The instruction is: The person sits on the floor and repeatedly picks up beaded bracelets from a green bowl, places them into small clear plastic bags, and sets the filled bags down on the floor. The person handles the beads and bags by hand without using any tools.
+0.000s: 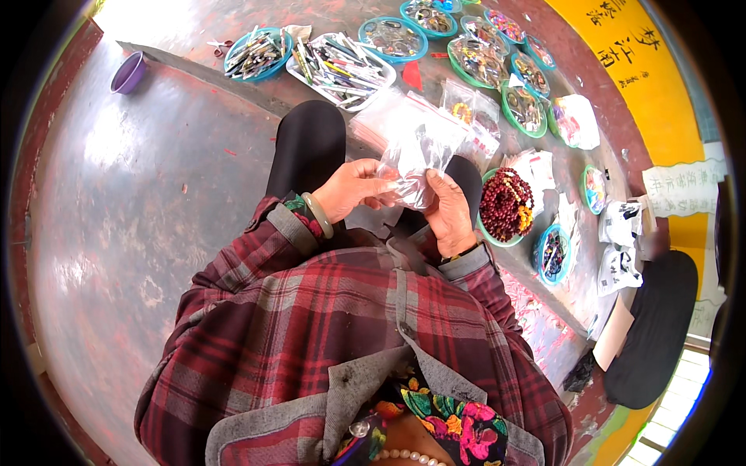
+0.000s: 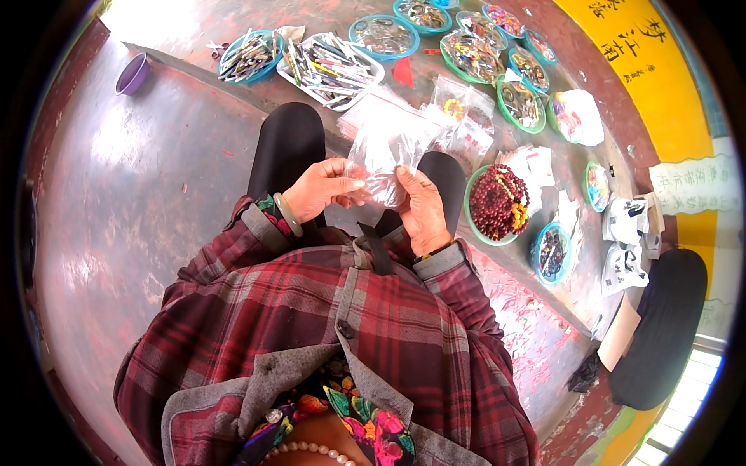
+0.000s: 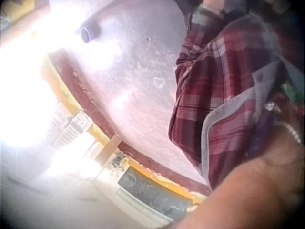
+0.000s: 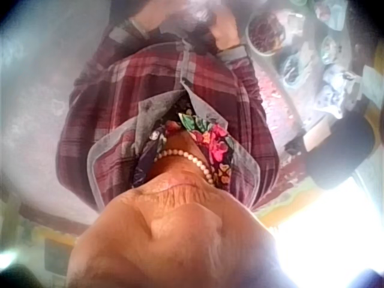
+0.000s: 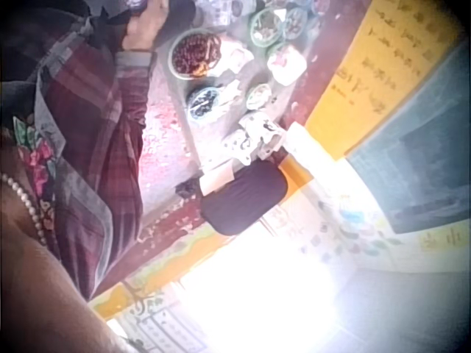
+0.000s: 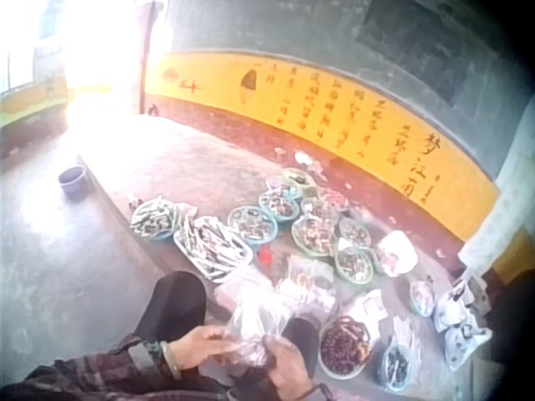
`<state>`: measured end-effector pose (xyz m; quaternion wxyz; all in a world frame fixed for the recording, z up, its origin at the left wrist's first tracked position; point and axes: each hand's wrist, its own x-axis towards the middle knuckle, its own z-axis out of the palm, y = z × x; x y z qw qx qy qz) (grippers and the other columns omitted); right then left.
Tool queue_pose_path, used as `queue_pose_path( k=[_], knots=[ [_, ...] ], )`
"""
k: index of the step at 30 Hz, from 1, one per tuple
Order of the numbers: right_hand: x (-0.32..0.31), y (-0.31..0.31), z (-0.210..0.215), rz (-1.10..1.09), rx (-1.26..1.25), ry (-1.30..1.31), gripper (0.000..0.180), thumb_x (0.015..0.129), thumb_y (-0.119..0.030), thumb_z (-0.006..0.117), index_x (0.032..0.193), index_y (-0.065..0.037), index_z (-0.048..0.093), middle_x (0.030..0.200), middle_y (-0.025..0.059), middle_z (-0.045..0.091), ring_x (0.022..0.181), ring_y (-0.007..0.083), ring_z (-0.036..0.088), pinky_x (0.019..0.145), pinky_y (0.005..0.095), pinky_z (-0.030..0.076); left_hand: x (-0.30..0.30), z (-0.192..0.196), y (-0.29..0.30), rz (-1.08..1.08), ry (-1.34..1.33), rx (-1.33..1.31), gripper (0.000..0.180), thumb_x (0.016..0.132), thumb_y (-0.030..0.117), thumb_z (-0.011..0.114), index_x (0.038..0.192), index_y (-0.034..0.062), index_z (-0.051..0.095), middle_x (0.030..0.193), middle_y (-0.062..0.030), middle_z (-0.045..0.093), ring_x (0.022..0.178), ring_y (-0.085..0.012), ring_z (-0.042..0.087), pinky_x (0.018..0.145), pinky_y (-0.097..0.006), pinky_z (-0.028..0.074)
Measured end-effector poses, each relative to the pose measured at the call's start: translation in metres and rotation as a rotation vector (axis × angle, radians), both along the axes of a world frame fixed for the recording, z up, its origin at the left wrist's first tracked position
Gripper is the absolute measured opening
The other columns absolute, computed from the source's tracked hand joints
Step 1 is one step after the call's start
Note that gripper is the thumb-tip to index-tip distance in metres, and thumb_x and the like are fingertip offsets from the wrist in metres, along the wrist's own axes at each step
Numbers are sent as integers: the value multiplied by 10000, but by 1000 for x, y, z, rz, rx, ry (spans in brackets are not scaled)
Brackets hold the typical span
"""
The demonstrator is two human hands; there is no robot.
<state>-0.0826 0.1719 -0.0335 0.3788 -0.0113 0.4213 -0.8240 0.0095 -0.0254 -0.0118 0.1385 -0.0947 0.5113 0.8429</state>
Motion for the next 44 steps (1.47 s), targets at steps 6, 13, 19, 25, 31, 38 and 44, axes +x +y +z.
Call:
queue_pose_path(
  k=[6,13,19,25,31,38,44],
  knots=[
    [5,-7,6,-207,-18,51,184,924,-166,549,1007,-10,598,966,80,643,865,176,621,780,318,509,-2,-9,1,-32,-8,83,290,895,114,571,1163,8,543,1004,-48,620,867,-139,612,743,-261,480],
    [5,-1,-13,-306,97,217,207,938,-183,527,1021,-5,591,957,72,638,841,160,617,760,303,507,-2,-13,-1,-104,-35,39,297,902,108,545,1177,-6,541,1047,-58,616,881,-142,616,756,-260,480],
    [9,-6,4,-335,149,248,211,938,-186,527,1027,-5,589,931,72,646,797,171,640,724,296,528,0,-4,-2,-143,0,155,323,909,131,537,1206,5,524,1141,-95,596,976,-169,605,835,-306,479],
    [18,-15,18,-223,73,141,195,918,-187,567,992,-10,597,902,67,648,793,177,645,724,298,531,-5,2,11,-81,-22,491,349,911,173,559,1203,-15,521,1115,-102,600,994,-195,606,873,-333,489],
    [8,-10,-10,-346,182,213,165,904,-158,594,927,2,629,839,36,646,725,106,589,674,233,480,-4,-23,4,-88,-123,406,311,917,142,546,1165,-45,537,1110,-122,603,971,-214,613,834,-343,502],
    [9,-12,5,-423,262,285,195,921,-170,568,923,16,626,800,24,636,698,81,559,639,222,460,-3,-25,5,-102,-115,409,289,911,130,551,1154,-27,551,1076,-126,617,935,-222,626,781,-332,522],
    [0,2,6,-402,250,216,219,926,-199,555,987,5,605,740,48,643,586,112,586,551,246,477,-3,-18,4,-16,-54,458,306,909,135,555,1178,-11,540,1102,-123,612,982,-238,619,825,-361,519]
  ],
)
